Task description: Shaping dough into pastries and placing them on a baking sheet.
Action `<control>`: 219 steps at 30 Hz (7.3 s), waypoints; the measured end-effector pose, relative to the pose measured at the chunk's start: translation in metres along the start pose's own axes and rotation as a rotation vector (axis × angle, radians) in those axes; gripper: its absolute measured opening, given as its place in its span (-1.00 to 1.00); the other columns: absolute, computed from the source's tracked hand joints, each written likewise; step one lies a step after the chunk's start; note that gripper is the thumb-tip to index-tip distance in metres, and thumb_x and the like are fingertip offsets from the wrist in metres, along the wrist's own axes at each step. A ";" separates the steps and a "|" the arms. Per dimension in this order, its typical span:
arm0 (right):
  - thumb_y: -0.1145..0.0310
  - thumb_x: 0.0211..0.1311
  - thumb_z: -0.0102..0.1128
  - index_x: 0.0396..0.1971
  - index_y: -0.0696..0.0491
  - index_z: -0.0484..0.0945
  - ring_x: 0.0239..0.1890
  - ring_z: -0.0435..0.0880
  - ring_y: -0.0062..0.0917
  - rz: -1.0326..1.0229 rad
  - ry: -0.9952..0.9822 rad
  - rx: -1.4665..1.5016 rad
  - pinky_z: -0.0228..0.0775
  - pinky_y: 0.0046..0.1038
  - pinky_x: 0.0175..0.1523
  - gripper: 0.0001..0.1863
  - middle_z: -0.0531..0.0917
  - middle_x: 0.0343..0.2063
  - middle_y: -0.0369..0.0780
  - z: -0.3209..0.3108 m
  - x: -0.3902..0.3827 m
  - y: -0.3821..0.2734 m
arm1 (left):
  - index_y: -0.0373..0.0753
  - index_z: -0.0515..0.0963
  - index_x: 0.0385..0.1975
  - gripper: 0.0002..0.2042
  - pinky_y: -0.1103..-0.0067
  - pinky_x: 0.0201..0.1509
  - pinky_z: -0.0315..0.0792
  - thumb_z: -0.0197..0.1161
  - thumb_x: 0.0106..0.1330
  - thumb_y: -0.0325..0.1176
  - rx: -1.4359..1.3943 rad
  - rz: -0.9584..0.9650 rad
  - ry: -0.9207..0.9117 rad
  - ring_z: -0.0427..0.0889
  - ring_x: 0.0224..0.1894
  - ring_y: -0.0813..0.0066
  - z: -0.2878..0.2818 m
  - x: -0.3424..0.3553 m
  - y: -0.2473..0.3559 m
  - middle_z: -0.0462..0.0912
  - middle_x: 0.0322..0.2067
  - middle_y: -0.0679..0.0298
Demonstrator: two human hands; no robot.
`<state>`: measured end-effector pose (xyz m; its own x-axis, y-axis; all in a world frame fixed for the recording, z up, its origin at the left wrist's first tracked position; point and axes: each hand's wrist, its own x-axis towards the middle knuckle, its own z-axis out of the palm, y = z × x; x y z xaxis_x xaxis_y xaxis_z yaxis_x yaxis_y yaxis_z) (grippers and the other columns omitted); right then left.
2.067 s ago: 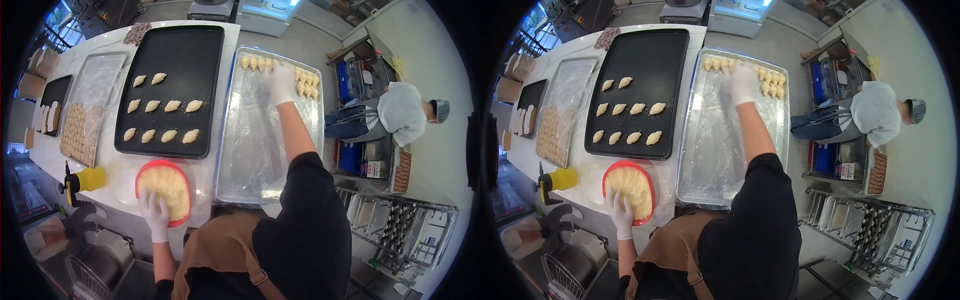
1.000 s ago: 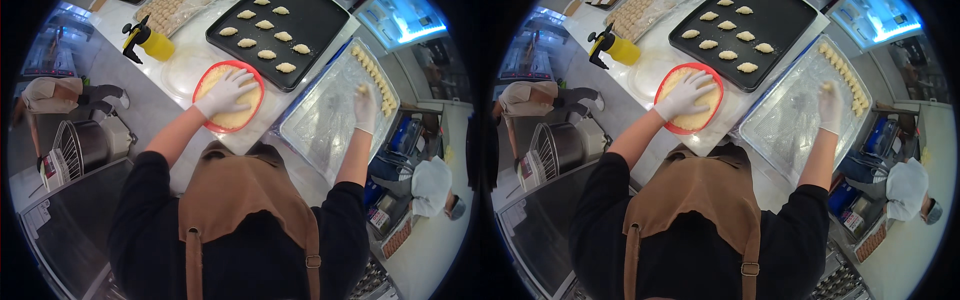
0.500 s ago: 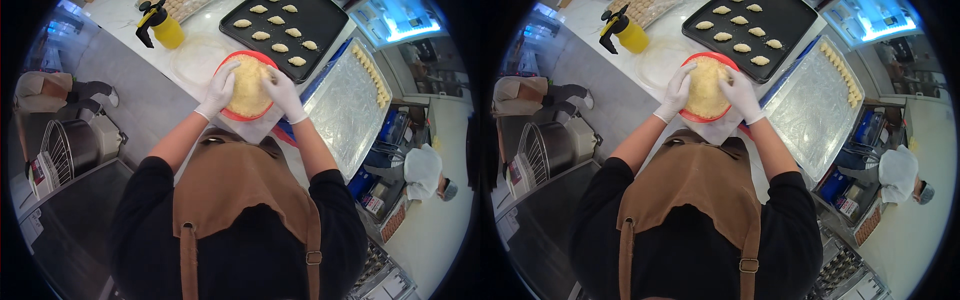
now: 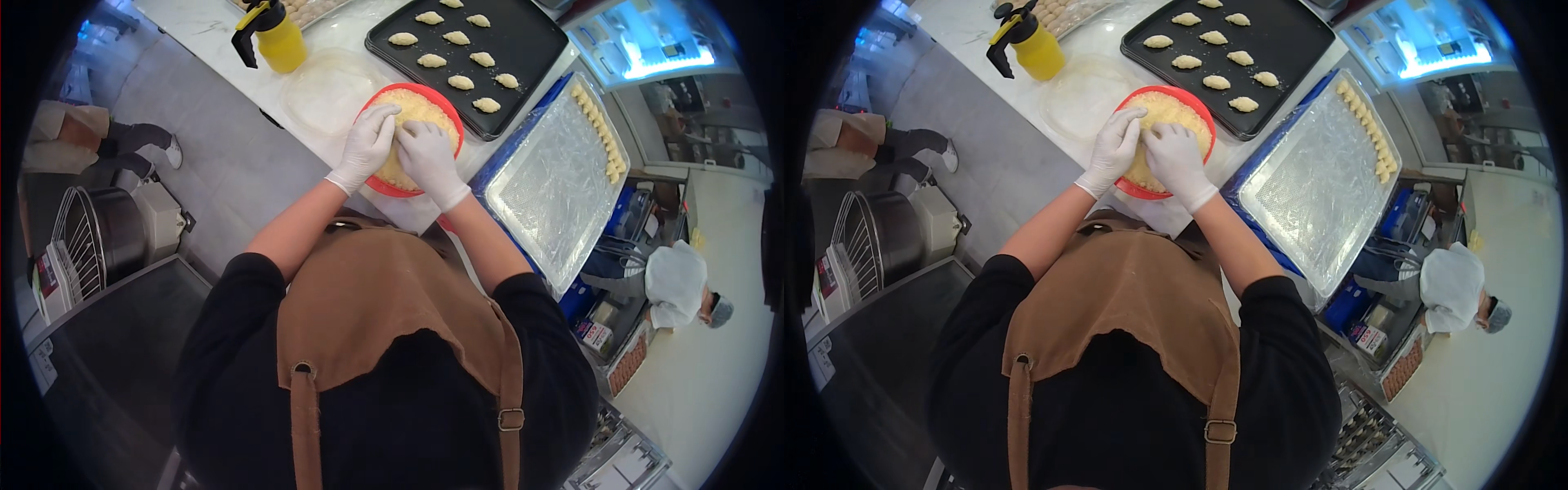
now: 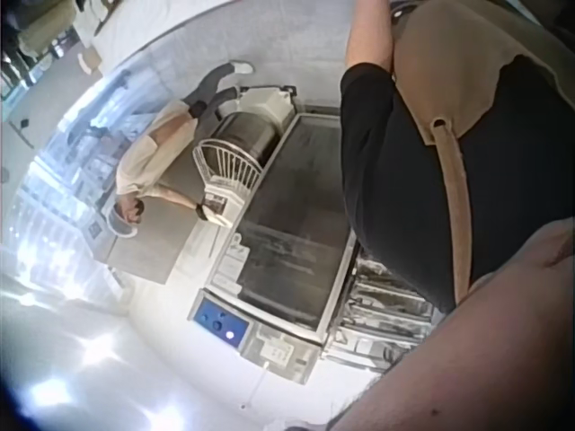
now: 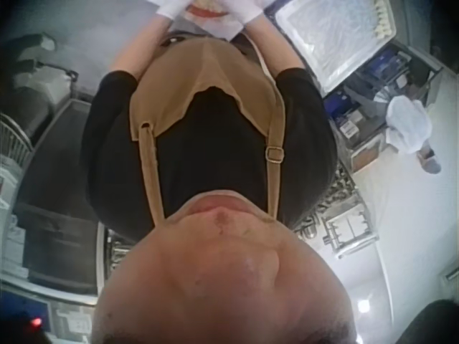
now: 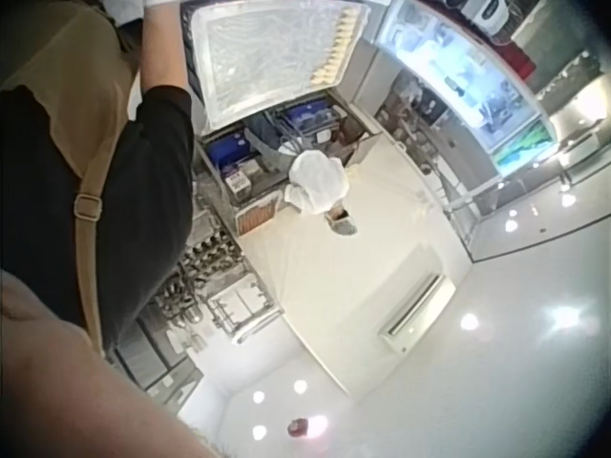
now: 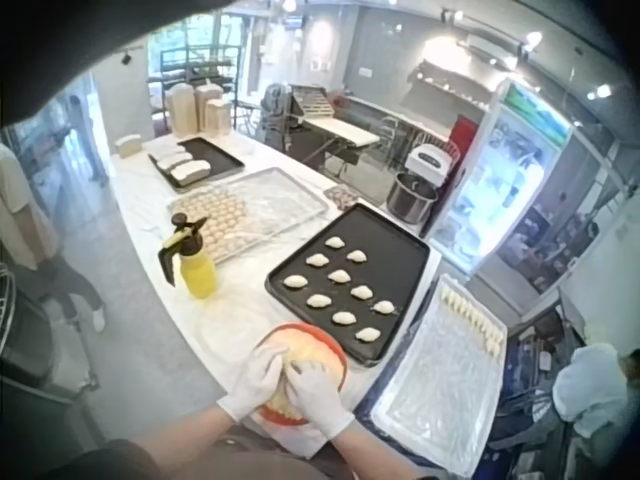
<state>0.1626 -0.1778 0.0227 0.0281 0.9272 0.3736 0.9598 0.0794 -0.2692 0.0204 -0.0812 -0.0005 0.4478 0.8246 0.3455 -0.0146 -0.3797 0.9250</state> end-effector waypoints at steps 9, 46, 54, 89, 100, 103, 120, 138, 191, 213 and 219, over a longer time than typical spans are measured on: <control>0.33 0.28 0.36 0.00 0.00 0.70 -0.07 0.71 -0.25 0.209 -0.046 0.146 0.48 -0.29 0.13 -0.71 0.79 -0.11 -0.23 -0.018 -0.037 0.011 | -0.34 0.68 0.06 -0.74 0.44 0.29 0.55 0.16 0.46 -0.57 0.075 0.025 0.033 0.69 0.11 0.20 -0.001 0.000 -0.001 0.75 0.07 0.09; 0.20 0.54 0.23 0.11 0.25 0.71 -0.17 0.77 -0.50 0.471 -0.230 0.797 0.58 -0.51 -0.02 -0.58 0.79 -0.13 -0.19 -0.050 0.030 0.035 | -0.29 0.74 -0.12 -0.64 0.45 -0.09 0.57 0.58 0.18 -0.20 0.415 -0.145 -0.360 0.67 -0.28 0.26 -0.021 0.020 0.038 0.76 -0.27 0.20; 0.24 0.51 0.29 0.11 0.25 0.71 -0.08 0.77 -0.52 0.686 -0.246 0.859 0.61 -0.49 0.13 -0.60 0.79 -0.04 -0.16 -0.048 0.036 0.044 | -0.23 0.75 -0.13 -0.63 0.42 0.02 0.57 0.61 0.16 -0.15 0.418 -0.028 -0.181 0.68 -0.17 0.27 -0.016 0.006 0.026 0.76 -0.17 0.25; 0.18 0.29 0.37 -0.13 0.27 0.77 -0.10 0.84 -0.24 0.810 0.153 0.165 0.67 -0.41 0.05 -0.59 0.86 -0.16 -0.04 -0.034 0.162 0.394 | -0.25 0.52 0.29 -0.38 0.06 0.62 0.18 0.47 0.18 -0.28 0.797 0.144 -0.298 0.47 0.44 -0.05 0.022 -0.002 0.020 0.50 0.40 0.00; 0.35 0.33 0.21 -0.03 0.17 0.75 -0.08 0.75 -0.13 0.931 0.462 -0.151 0.60 -0.23 0.07 -0.69 0.81 -0.16 -0.01 -0.148 -0.038 0.413 | -0.28 0.51 0.32 -0.47 0.09 0.56 0.28 0.32 0.32 -0.40 0.808 0.240 -0.352 0.46 0.42 -0.14 0.013 -0.010 0.011 0.47 0.43 -0.08; 0.15 0.25 0.32 0.04 0.13 0.70 0.15 0.65 -0.11 1.087 0.312 -0.833 0.52 -0.03 0.19 -0.54 0.62 0.24 0.02 -0.171 -0.128 0.467 | -0.27 0.51 0.32 -0.47 0.11 0.55 0.30 0.33 0.31 -0.42 0.800 0.221 -0.353 0.46 0.42 -0.15 0.017 -0.011 0.008 0.45 0.45 -0.07; 0.12 0.49 0.16 -0.15 0.08 0.67 -0.18 0.78 -0.14 1.286 0.157 -0.645 0.65 -0.09 0.01 -0.69 0.78 -0.20 -0.05 -0.178 -0.162 0.483 | -0.27 0.53 0.33 -0.38 0.07 0.53 0.33 0.47 0.25 -0.28 0.891 0.157 -0.423 0.42 0.44 -0.24 0.005 -0.018 -0.011 0.41 0.45 -0.15; 0.39 0.58 0.18 0.43 0.18 0.44 0.02 0.75 -0.40 0.830 0.202 1.914 0.67 -0.45 0.01 -0.49 0.71 0.12 -0.02 -0.122 -0.031 0.197 | -0.16 0.58 0.34 -0.45 0.26 0.57 0.33 0.36 0.32 -0.21 0.724 0.311 -0.920 0.47 0.46 0.08 0.021 0.038 0.008 0.52 0.42 0.11; 0.19 0.54 0.31 0.04 0.19 0.72 -0.36 0.71 -0.60 1.080 -0.344 1.464 0.44 -0.65 -0.32 -0.64 0.76 -0.23 -0.18 -0.030 0.021 0.057 | -0.29 0.54 0.34 -0.45 0.38 0.46 0.43 0.39 0.33 -0.32 0.891 0.415 -0.176 0.58 0.35 0.02 -0.003 -0.002 0.025 0.57 0.33 -0.02; 0.25 0.51 0.34 0.08 0.19 0.70 -0.23 0.74 -0.53 0.964 -0.336 1.498 0.53 -0.59 -0.17 -0.66 0.75 -0.17 -0.17 -0.030 0.023 0.058 | -0.26 0.64 0.19 -0.36 0.23 0.20 0.55 0.59 0.17 -0.01 0.482 0.213 -0.221 0.66 0.08 0.11 -0.012 0.018 0.014 0.69 -0.01 0.09; 0.35 0.48 0.36 0.06 0.16 0.70 -0.22 0.77 -0.50 0.957 -0.246 1.412 0.56 -0.58 -0.16 -0.72 0.75 -0.16 -0.20 -0.037 0.031 0.067 | -0.29 0.63 0.16 -0.36 0.13 0.19 0.54 0.58 0.17 0.00 0.790 0.356 -0.216 0.65 0.14 0.10 -0.012 0.007 0.000 0.67 0.04 0.04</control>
<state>0.2384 -0.1575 0.0484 0.2294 0.8524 -0.4699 -0.3430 -0.3810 -0.8586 0.0133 -0.0705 0.0043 0.6940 0.5364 0.4803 0.3998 -0.8419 0.3625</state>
